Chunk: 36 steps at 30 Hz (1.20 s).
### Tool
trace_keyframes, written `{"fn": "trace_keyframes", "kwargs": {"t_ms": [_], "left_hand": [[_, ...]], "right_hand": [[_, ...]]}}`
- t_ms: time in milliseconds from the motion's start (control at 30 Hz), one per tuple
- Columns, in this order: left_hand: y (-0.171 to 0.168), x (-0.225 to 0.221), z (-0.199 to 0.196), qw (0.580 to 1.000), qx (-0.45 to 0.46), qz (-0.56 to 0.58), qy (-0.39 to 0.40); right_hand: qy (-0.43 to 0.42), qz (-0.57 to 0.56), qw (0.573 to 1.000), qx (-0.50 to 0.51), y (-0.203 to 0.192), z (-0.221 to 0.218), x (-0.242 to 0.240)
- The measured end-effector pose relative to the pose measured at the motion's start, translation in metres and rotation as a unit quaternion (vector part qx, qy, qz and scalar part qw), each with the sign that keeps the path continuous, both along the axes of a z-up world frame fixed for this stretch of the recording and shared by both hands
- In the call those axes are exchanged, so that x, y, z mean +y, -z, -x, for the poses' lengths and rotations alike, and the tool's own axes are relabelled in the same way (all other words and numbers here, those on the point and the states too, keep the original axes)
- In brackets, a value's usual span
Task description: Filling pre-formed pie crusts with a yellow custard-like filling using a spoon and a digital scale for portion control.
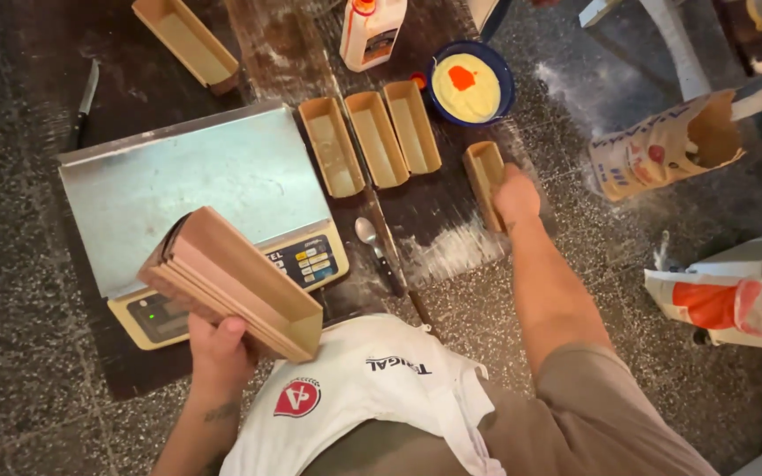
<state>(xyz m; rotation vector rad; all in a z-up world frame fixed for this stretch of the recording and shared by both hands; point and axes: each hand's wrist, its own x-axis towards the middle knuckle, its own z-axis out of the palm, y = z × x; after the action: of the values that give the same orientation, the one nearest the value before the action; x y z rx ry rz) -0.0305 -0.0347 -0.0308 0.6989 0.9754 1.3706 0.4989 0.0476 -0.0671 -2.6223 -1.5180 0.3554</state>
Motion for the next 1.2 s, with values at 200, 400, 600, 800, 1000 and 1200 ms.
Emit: {"fn": "trace_keyframes", "kwargs": {"t_ms": [200, 400, 600, 800, 1000, 1200], "left_hand": [[-0.022, 0.015, -0.015, 0.996, 0.041, 0.025, 0.069], [0.002, 0.036, -0.060, 0.989, 0.020, -0.040, 0.144], [-0.016, 0.034, -0.056, 0.994, 0.011, -0.044, 0.099], [-0.016, 0.032, -0.047, 0.990, 0.024, -0.061, 0.122], [-0.011, 0.023, -0.040, 0.989, 0.083, -0.052, 0.113], [0.006, 0.016, -0.037, 0.988, 0.085, -0.030, 0.124]], "right_hand": [[-0.146, -0.236, 0.953, 0.123, -0.050, 0.108, -0.017], [-0.246, -0.214, 0.814, 0.481, -0.125, 0.279, -0.046], [-0.197, -0.250, 0.882, 0.347, -0.118, 0.282, -0.044], [-0.148, -0.187, 0.881, 0.408, -0.141, 0.306, -0.043], [-0.115, -0.176, 0.879, 0.428, -0.149, 0.313, -0.048], [-0.136, -0.138, 0.875, 0.444, -0.141, 0.301, -0.048]]}}
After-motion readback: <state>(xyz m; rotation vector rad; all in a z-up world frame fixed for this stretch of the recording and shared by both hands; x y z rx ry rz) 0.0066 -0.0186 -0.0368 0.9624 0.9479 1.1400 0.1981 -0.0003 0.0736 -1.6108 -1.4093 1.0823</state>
